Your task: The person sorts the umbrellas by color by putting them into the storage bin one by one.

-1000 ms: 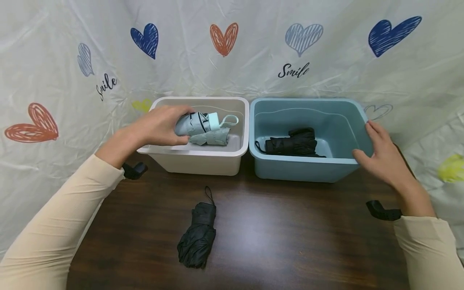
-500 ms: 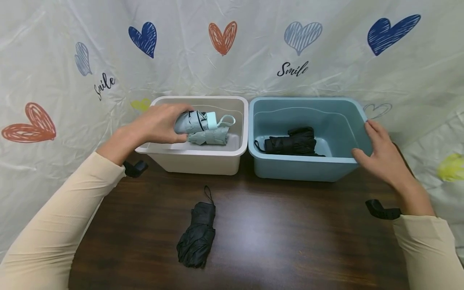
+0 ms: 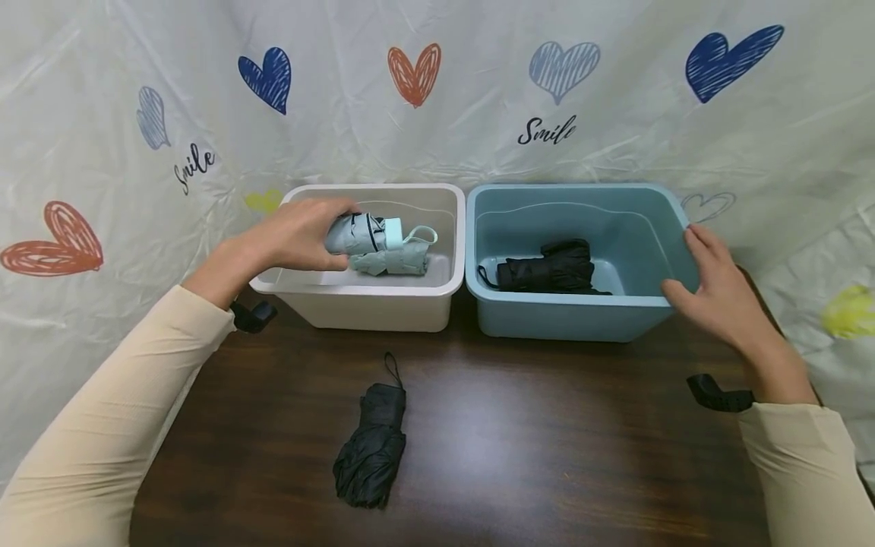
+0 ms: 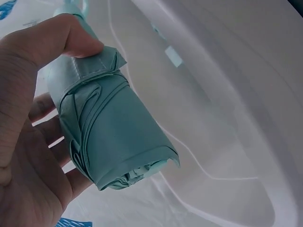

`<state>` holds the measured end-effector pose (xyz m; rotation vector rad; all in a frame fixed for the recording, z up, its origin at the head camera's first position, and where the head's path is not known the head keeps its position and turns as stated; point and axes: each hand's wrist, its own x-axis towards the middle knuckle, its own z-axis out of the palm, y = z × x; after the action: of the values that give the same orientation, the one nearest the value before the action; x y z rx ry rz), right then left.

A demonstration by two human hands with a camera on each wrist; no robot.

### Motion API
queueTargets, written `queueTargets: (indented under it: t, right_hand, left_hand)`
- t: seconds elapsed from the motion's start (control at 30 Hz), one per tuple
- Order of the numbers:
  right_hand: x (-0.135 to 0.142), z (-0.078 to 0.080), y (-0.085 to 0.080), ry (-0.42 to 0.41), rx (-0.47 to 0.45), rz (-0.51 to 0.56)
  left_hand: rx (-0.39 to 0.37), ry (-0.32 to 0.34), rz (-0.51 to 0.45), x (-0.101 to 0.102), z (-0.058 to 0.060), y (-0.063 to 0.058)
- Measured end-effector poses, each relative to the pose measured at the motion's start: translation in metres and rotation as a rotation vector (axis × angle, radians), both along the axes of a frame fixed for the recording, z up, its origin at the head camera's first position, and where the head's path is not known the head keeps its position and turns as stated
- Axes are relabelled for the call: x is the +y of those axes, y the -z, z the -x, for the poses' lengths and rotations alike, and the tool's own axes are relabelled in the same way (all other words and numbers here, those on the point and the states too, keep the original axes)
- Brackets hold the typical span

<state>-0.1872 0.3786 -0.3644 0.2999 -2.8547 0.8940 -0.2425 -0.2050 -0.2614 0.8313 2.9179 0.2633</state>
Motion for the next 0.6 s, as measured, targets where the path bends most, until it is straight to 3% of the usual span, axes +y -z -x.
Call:
queueTargets:
  t: [0.6]
  right_hand:
    - [-0.0021,0.0002,-0.0013,0.002,-0.013,-0.005]
  left_hand:
    - [-0.021,-0.004,0.055,0.0018,0.0089,-0.0063]
